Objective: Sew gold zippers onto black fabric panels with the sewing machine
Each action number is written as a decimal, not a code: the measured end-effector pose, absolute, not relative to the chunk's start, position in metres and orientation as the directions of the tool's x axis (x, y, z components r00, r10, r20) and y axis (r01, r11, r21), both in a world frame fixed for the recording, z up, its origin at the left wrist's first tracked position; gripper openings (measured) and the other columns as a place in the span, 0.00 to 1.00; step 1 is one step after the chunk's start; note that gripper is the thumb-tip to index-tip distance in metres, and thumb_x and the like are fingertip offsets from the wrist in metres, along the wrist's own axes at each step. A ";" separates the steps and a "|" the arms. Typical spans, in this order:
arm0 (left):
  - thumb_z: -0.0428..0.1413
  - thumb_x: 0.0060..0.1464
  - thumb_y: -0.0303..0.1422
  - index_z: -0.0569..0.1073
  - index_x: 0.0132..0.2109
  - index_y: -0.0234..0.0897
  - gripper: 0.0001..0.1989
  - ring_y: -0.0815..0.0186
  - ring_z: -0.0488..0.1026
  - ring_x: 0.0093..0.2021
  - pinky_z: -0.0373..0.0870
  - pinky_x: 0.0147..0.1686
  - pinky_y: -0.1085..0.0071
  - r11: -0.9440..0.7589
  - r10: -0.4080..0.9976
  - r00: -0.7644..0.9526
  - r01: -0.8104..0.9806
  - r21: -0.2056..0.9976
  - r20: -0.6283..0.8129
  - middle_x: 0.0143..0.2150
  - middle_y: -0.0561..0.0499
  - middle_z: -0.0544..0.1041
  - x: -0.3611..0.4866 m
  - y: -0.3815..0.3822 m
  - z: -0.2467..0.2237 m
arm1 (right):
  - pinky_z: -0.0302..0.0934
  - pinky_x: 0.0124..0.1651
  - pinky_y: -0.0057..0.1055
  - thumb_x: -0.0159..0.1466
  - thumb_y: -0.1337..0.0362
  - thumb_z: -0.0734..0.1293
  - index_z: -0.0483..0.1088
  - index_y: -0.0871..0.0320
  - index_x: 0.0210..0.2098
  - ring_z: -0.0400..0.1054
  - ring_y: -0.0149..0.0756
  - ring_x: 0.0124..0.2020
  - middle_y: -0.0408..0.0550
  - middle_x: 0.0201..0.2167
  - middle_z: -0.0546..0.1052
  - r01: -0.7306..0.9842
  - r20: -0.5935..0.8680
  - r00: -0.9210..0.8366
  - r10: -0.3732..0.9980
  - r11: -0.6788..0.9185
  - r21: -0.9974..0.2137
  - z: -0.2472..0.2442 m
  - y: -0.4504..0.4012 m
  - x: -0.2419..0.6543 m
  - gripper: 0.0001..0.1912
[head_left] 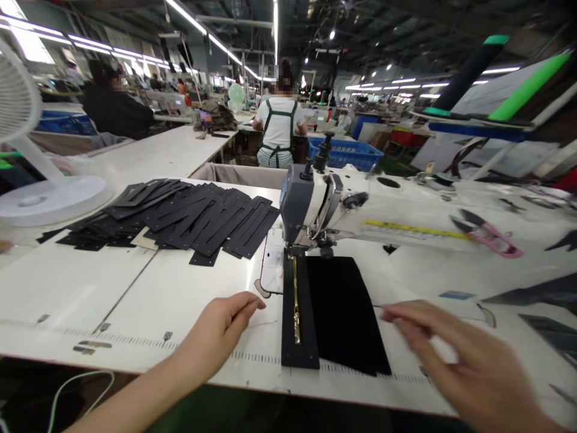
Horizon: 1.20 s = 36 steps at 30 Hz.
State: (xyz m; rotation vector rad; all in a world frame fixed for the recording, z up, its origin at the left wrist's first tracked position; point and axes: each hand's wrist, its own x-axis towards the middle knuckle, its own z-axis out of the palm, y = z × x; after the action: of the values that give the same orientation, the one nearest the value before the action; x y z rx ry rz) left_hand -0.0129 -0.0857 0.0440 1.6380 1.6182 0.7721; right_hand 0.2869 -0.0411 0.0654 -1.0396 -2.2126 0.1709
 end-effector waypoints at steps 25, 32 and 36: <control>0.43 0.53 0.24 0.69 0.33 0.39 0.11 0.61 0.72 0.27 0.60 0.24 0.72 -0.394 0.878 0.462 0.848 0.354 -0.128 0.26 0.50 0.75 -0.004 -0.111 0.045 | 0.42 0.14 0.17 0.58 0.64 0.67 0.69 0.68 0.28 0.48 0.18 0.09 0.36 0.10 0.61 -0.250 -0.396 -0.575 0.716 -0.615 -0.748 0.023 0.023 0.131 0.10; 0.44 0.55 0.27 0.70 0.33 0.40 0.11 0.63 0.73 0.28 0.61 0.26 0.73 -0.372 0.897 0.437 0.827 0.420 -0.066 0.27 0.51 0.75 0.005 -0.094 0.054 | 0.52 0.16 0.16 0.65 0.65 0.61 0.69 0.67 0.32 0.57 0.19 0.12 0.39 0.14 0.66 -0.290 -0.457 -0.500 0.736 -0.639 -0.712 0.021 0.037 0.128 0.11; 0.43 0.57 0.29 0.72 0.36 0.40 0.13 0.60 0.73 0.29 0.62 0.26 0.71 -0.335 0.920 0.387 0.856 0.393 -0.059 0.28 0.50 0.76 0.007 -0.092 0.054 | 0.52 0.16 0.15 0.66 0.63 0.59 0.68 0.67 0.31 0.58 0.18 0.12 0.39 0.14 0.67 -0.302 -0.484 -0.455 0.747 -0.641 -0.706 0.019 0.037 0.121 0.14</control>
State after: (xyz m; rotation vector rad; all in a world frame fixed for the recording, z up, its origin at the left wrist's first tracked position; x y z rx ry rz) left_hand 0.0070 -0.0917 0.0540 2.2913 1.5426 0.2462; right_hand 0.1213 0.0372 0.0192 -1.0724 -0.7146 2.1195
